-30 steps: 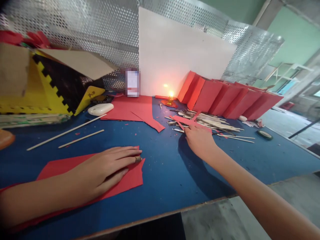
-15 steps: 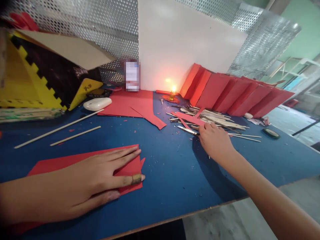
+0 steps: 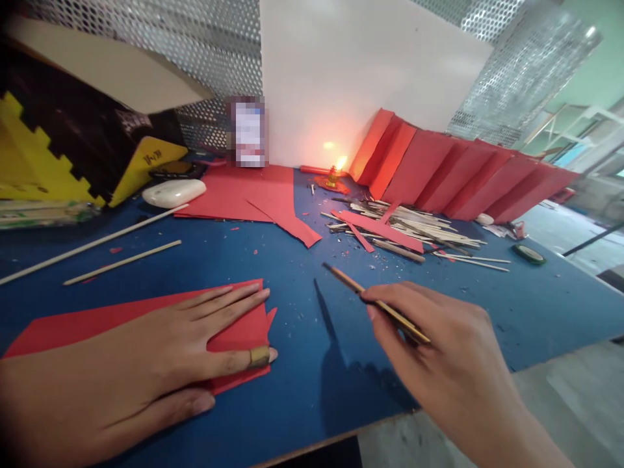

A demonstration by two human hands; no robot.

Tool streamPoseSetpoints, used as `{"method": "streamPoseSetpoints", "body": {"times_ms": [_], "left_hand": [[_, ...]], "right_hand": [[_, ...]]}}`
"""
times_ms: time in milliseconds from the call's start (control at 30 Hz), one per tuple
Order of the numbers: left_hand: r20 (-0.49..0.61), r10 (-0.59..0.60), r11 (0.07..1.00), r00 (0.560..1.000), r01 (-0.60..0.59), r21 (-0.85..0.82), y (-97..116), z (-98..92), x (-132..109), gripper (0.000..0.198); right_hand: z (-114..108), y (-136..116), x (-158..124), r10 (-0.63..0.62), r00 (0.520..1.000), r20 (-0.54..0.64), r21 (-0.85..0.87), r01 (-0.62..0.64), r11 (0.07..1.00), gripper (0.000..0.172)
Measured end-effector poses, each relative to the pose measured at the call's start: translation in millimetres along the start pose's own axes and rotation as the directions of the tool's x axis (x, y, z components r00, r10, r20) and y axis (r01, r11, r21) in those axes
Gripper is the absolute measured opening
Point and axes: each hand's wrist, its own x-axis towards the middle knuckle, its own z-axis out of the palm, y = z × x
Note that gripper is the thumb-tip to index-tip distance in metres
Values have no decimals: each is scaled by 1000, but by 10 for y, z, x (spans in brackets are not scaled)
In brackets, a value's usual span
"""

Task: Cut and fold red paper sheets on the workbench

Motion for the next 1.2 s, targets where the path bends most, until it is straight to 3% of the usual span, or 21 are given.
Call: {"method": "streamPoseSetpoints", "body": {"times_ms": [133,233,433,533,667,833,1033,1200], "left_hand": [[18,1,999,1000,-2,53,-17,38,-25,61],[8,-14,998,1000,14,54,-32,77,-51,70],[-84,-20,996,996,27,83,-53,152,-99,86],[-111,-4,994,994,15,104,-49,159,-109,86],[-104,-20,989,994,35,140,-32,147,-118,82],[-114,-4,988,994,22,153,-35,146,-113,81],[-111,4,991,994,10,130,-73,176,-131,80],[-88,9,994,996,2,113,-94,161,-132,76]], "right_hand": [[33,-185,-49,-61,994,91,121,50,991,19],[77,-248,1,-81,990,111,199,58,978,8],[217,-217,140,-66,994,92,188,48,981,7],[199,-289,141,-74,995,74,308,47,950,12],[182,-413,138,-192,971,140,473,105,875,10],[241,-359,134,-185,964,192,410,92,907,10],[221,-313,101,-163,986,-41,199,168,965,9],[202,-444,30,-229,972,-49,181,234,955,15]]}}
